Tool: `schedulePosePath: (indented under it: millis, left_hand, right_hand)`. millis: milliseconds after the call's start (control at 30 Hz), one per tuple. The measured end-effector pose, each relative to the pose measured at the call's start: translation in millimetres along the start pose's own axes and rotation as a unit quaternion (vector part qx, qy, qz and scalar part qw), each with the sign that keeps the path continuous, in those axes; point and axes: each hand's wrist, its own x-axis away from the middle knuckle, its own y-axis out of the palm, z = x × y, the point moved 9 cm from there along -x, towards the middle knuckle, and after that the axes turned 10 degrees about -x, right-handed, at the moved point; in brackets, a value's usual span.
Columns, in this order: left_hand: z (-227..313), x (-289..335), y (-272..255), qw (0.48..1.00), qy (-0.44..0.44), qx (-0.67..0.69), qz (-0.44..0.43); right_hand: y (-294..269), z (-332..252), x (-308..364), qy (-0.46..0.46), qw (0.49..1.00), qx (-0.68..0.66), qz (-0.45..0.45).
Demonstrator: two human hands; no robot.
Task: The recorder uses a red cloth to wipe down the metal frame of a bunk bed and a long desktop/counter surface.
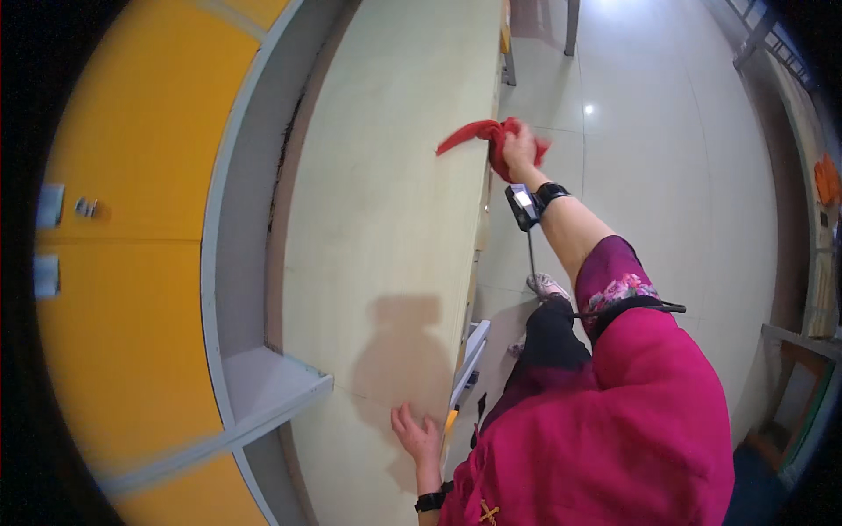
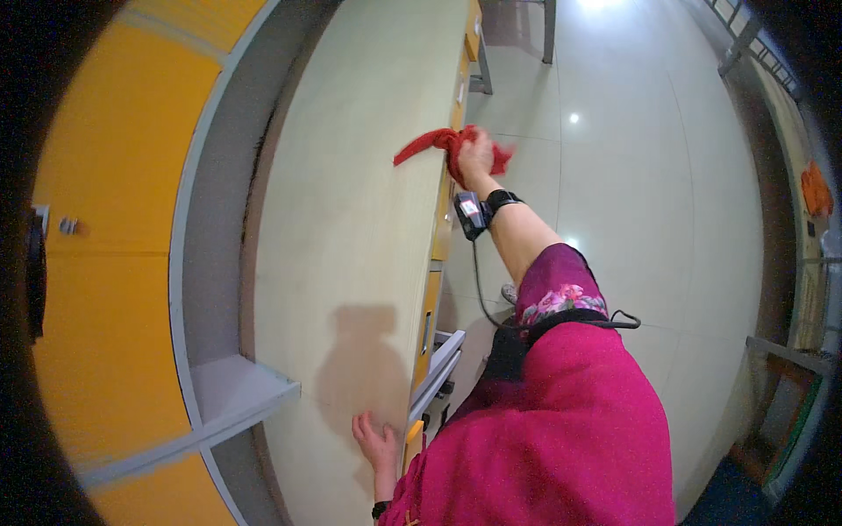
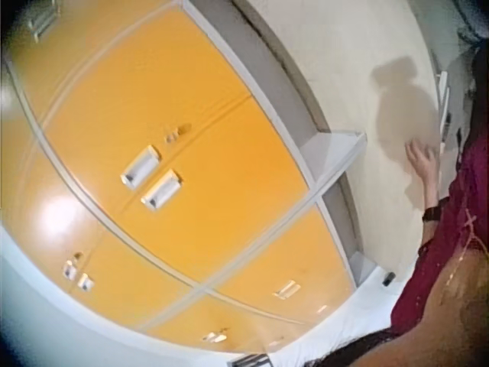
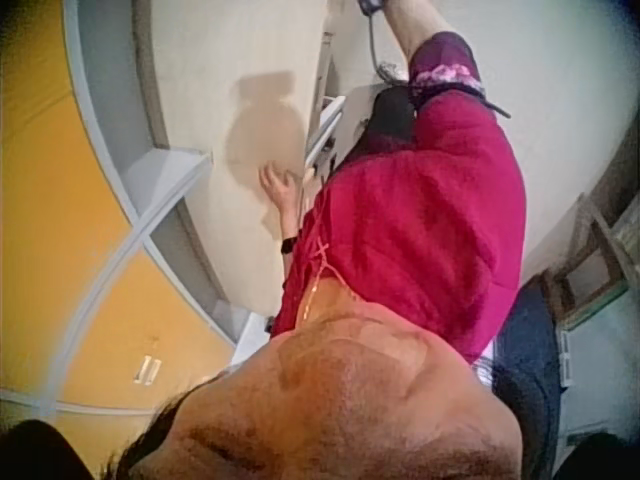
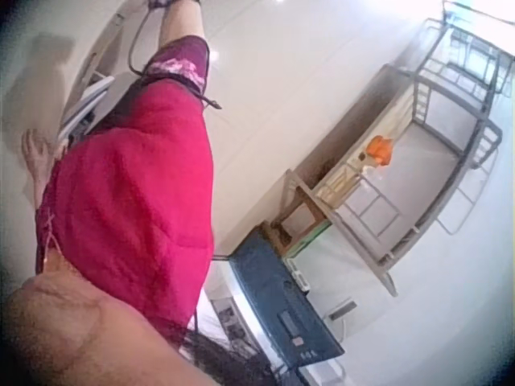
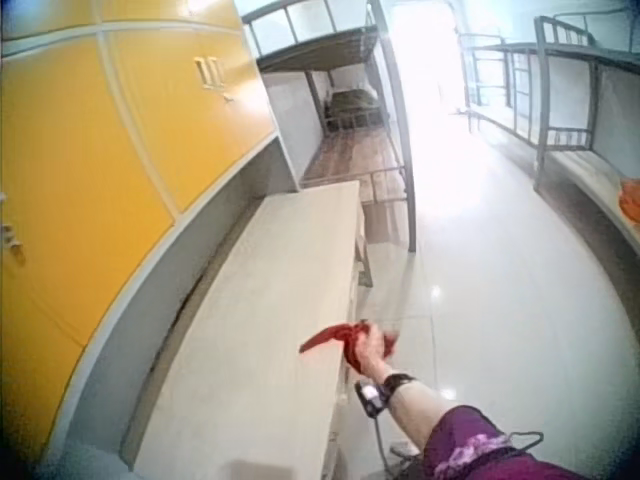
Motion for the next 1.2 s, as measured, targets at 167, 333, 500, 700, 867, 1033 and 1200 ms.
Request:
schedulePosePath:
  millis: [167, 333, 500, 700, 867, 1033, 1200]
  left_hand:
    - [-9.4, -11.6, 5.5, 0.994, -0.095, -0.005, -0.051]
    - [-26.0, -27.3, 11.6, 0.983, -0.14, -0.058, -0.104]
    - [-37.6, -37.0, 22.6, 0.962, -0.175, -0.098, -0.183]
    - [-53.9, -33.6, 30.4, 0.956, -0.187, -0.129, -0.184]
    - [-37.1, -47.9, 24.8, 0.914, -0.262, -0.154, -0.267]
    - [-32.9, -56.6, 21.1, 0.916, -0.237, -0.173, -0.276]
    - [-41.5, -54.0, 26.6, 0.91, -0.187, -0.213, -0.303]
  right_hand:
    - [21.4, 18.0, 142.6, -0.077, 0.993, 0.077, -0.044]
    - [13.8, 63.4, 267.1, 0.361, 0.871, 0.114, -0.314]
    - [20.4, 74.2, 205.6, 0.438, 0.863, 0.09, -0.235]
    - [48.8, 58.9, 81.2, 0.284, 0.916, 0.191, -0.21]
    - [44.1, 60.9, 61.4, 0.237, 0.945, 0.182, -0.133]
    - [66.4, 6.9, -52.4, -0.07, 0.994, -0.035, -0.073]
    - [92.1, 20.3, -99.1, 0.155, 0.964, -0.129, -0.175]
